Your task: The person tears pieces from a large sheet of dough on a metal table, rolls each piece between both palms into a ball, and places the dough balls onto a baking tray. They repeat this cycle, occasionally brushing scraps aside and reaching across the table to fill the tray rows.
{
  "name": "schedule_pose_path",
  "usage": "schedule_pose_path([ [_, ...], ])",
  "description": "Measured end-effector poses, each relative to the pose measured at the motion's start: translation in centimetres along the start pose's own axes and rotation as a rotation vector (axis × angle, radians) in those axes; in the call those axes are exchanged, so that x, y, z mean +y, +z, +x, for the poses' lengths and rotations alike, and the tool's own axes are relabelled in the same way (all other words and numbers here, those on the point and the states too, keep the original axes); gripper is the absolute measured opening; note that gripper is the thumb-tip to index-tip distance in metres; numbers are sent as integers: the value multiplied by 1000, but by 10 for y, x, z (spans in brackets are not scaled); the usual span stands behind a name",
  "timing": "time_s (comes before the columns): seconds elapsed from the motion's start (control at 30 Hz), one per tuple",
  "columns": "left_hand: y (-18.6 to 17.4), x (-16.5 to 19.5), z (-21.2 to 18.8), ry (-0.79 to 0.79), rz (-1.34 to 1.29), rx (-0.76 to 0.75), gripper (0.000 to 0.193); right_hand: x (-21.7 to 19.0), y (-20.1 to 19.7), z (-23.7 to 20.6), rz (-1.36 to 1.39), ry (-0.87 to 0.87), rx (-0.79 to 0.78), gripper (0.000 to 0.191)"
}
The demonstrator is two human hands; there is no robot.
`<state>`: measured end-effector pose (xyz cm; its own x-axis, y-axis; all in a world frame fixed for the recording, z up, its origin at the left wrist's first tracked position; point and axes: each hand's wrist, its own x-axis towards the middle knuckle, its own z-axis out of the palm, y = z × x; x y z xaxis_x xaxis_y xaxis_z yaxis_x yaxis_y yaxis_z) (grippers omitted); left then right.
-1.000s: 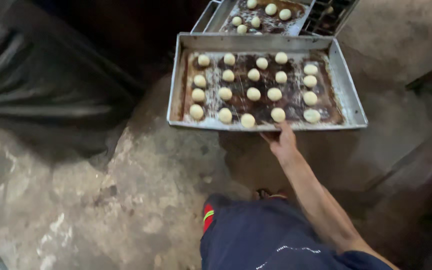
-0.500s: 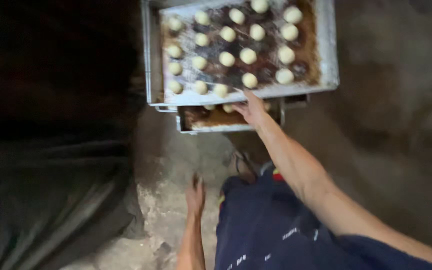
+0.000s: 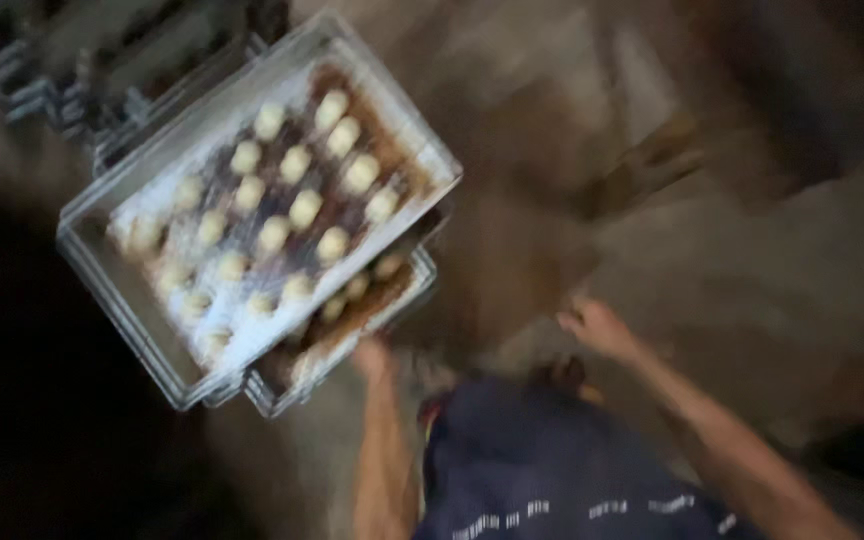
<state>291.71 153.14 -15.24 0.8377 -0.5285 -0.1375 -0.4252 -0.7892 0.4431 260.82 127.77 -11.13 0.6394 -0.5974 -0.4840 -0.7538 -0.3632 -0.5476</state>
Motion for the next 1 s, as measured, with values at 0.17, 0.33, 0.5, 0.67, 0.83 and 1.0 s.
schedule_pose_path([
  [0.17, -21, 6, -9, -492, -162, -21, 36, 197, 0, -111, 33, 232, 135, 44],
  [0.33, 85, 149, -11, -340, 183, -187, 39, 346, 11, -204, 146, 603, -52, 49],
  [0.5, 236, 258, -53, -23, 240, -490, 42, 412, -38, -244, 555, 678, 188, 51],
  [0.67, 320, 361, -120, 374, 168, -627, 45, 462, -142, -223, 881, 633, 483, 56],
  [0.83, 387, 607, -141, 528, 132, -925, 44, 565, -240, -232, 986, 760, 689, 63],
  [1.0, 445, 872, -210, 712, 131, -1064, 44, 650, -296, -321, 773, 1141, 640, 53],
])
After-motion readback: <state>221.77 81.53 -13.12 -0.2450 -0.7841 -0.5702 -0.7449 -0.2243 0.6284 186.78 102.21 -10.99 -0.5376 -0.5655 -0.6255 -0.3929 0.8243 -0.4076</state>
